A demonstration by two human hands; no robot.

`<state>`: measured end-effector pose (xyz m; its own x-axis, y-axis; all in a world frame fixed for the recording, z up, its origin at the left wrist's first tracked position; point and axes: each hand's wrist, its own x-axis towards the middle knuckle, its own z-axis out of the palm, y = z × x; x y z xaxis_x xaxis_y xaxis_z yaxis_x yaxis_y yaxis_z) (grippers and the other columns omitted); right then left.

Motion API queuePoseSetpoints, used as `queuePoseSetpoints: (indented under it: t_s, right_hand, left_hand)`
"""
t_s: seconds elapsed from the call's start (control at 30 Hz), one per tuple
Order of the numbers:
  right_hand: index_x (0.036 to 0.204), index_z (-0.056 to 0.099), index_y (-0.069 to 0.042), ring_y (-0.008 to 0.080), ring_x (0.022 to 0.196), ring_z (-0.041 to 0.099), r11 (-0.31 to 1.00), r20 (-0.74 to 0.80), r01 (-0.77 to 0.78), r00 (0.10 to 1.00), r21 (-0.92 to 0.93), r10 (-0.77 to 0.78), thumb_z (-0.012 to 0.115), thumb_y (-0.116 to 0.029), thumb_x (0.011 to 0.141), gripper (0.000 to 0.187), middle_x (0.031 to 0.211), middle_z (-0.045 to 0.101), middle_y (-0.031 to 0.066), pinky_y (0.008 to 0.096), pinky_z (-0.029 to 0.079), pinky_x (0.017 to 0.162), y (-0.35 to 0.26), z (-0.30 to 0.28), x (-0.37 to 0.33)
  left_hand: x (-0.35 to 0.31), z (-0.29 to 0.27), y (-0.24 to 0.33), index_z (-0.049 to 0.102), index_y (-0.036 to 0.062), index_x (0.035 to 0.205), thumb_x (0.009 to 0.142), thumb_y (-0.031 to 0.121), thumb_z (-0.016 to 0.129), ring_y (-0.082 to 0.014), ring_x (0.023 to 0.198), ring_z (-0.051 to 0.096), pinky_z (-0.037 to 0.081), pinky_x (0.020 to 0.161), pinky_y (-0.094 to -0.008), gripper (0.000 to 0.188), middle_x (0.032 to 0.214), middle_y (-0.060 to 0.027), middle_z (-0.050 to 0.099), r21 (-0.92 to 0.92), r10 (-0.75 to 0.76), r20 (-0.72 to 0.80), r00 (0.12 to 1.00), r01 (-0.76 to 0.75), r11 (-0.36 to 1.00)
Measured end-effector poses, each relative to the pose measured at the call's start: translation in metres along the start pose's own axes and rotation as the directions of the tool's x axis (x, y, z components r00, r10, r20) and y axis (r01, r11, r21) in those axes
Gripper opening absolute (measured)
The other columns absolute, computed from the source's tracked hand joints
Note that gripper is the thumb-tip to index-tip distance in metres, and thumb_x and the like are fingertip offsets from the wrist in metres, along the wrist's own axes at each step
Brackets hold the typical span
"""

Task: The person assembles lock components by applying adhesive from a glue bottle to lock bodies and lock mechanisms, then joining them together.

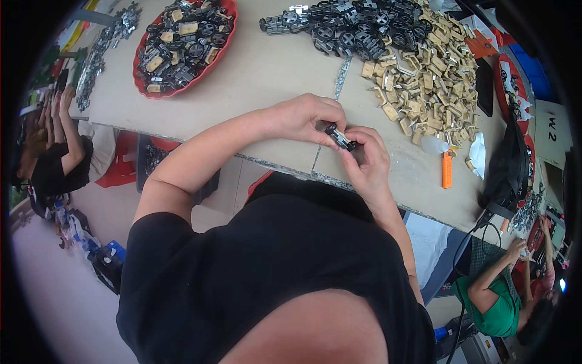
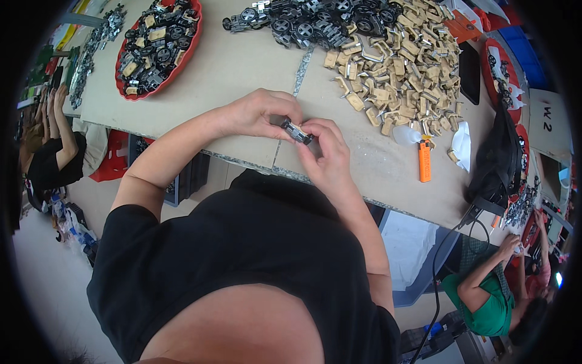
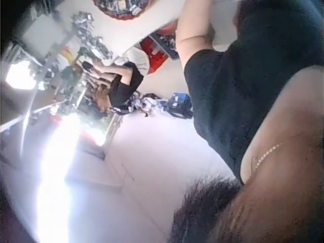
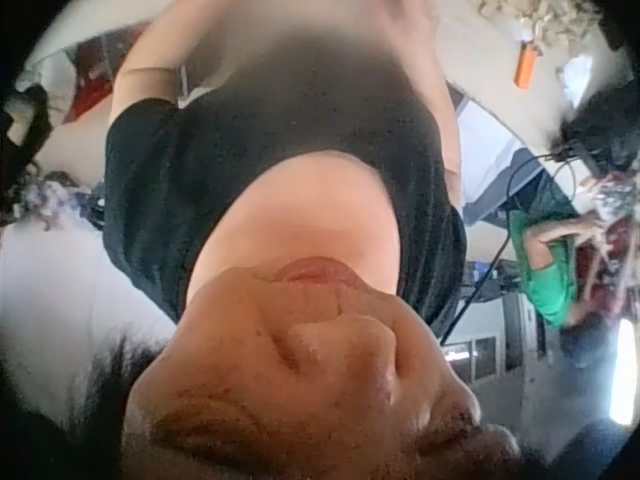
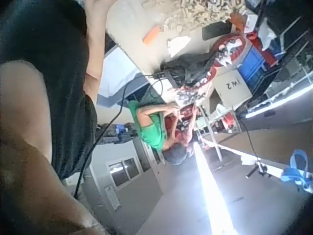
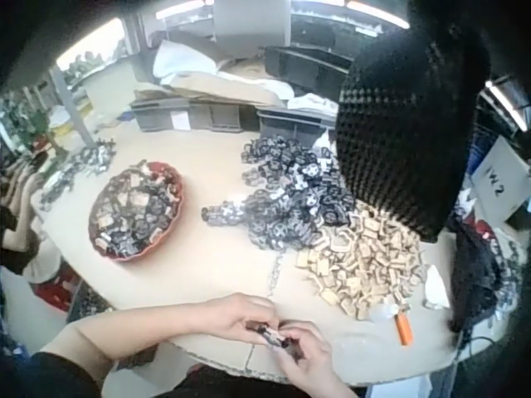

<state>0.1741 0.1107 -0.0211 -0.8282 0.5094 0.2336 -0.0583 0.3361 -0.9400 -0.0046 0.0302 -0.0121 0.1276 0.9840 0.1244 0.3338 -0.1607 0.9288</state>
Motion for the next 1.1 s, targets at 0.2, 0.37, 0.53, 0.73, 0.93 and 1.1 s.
queuePoseSetpoints:
  t_s: [0.2, 0.37, 0.53, 0.73, 0.93, 1.1]
  right_hand:
    - [0.09, 0.053, 0.001, 0.0183, 0.081, 0.053, 1.0, -0.005, 0.004, 1.0, -0.007, -0.004, 0.06, 0.001, 0.07, 0.021, 0.092, 0.054, 0.011, 0.026, 0.043, 0.07, 0.002, -0.001, 0.003]
    - [0.091, 0.053, 0.001, 0.0186, 0.082, 0.053, 0.998, -0.026, 0.019, 0.999, -0.056, -0.021, 0.059, 0.002, 0.07, 0.022, 0.092, 0.054, 0.0113, 0.0261, 0.043, 0.071, 0.002, 0.002, 0.001]
    - [0.091, 0.053, 0.001, 0.0194, 0.083, 0.053, 0.996, -0.01, 0.029, 1.0, -0.081, -0.03, 0.059, 0.002, 0.07, 0.022, 0.093, 0.054, 0.0117, 0.0265, 0.043, 0.071, -0.001, 0.003, -0.001]
    - [0.096, 0.052, 0.002, 0.0179, 0.085, 0.053, 0.998, 0.018, 0.057, 0.998, -0.019, -0.057, 0.06, 0.002, 0.07, 0.027, 0.094, 0.054, 0.0106, 0.026, 0.042, 0.073, 0.008, 0.001, 0.005]
    - [0.108, 0.048, 0.003, 0.0088, 0.079, 0.052, 0.905, -0.057, -0.285, 0.946, 0.317, 0.318, 0.056, -0.005, 0.077, 0.032, 0.089, 0.056, 0.0053, 0.0219, 0.043, 0.069, 0.0, -0.006, 0.012]
    - [0.108, 0.049, 0.002, 0.0063, 0.067, 0.054, 0.851, 0.131, -0.437, 0.899, 0.291, 0.417, 0.056, -0.008, 0.079, 0.031, 0.074, 0.057, 0.002, 0.0197, 0.044, 0.06, 0.002, -0.013, 0.016]
  left_hand:
    - [0.0, 0.003, -0.003, 0.056, 0.0021, 0.082, 0.066, 0.013, 0.07, -0.0189, 0.074, 0.054, 0.044, 0.065, -0.0281, 0.024, 0.08, -0.006, 0.056, 0.01, 0.013, -0.052, 0.999, -0.012, 1.0]
    - [-0.004, 0.005, -0.003, 0.055, 0.0019, 0.084, 0.067, 0.013, 0.07, -0.019, 0.078, 0.054, 0.045, 0.068, -0.0288, 0.025, 0.082, -0.0066, 0.056, 0.026, 0.037, -0.084, 0.996, -0.034, 0.999]
    - [-0.006, 0.005, -0.004, 0.055, 0.0015, 0.084, 0.067, 0.013, 0.07, -0.0189, 0.078, 0.054, 0.045, 0.068, -0.0288, 0.025, 0.082, -0.0069, 0.056, 0.038, 0.047, -0.056, 0.997, -0.045, 0.998]
    - [-0.009, 0.007, -0.002, 0.055, 0.0011, 0.085, 0.068, 0.011, 0.069, -0.0192, 0.078, 0.055, 0.045, 0.067, -0.0281, 0.024, 0.084, -0.0077, 0.056, 0.042, 0.046, -0.099, 0.994, -0.042, 0.998]
    - [-0.008, 0.001, 0.011, 0.054, 0.004, 0.086, 0.063, 0.007, 0.062, -0.0197, 0.081, 0.055, 0.048, 0.069, -0.0292, 0.024, 0.09, -0.0079, 0.055, 0.711, 0.394, 0.002, 0.919, -0.278, 0.645]
    - [0.007, 0.004, 0.021, 0.052, 0.0054, 0.084, 0.059, 0.007, 0.059, -0.0224, 0.084, 0.056, 0.049, 0.069, -0.0301, 0.026, 0.096, -0.0093, 0.055, 0.85, 0.634, 0.172, 0.754, -0.439, 0.291]
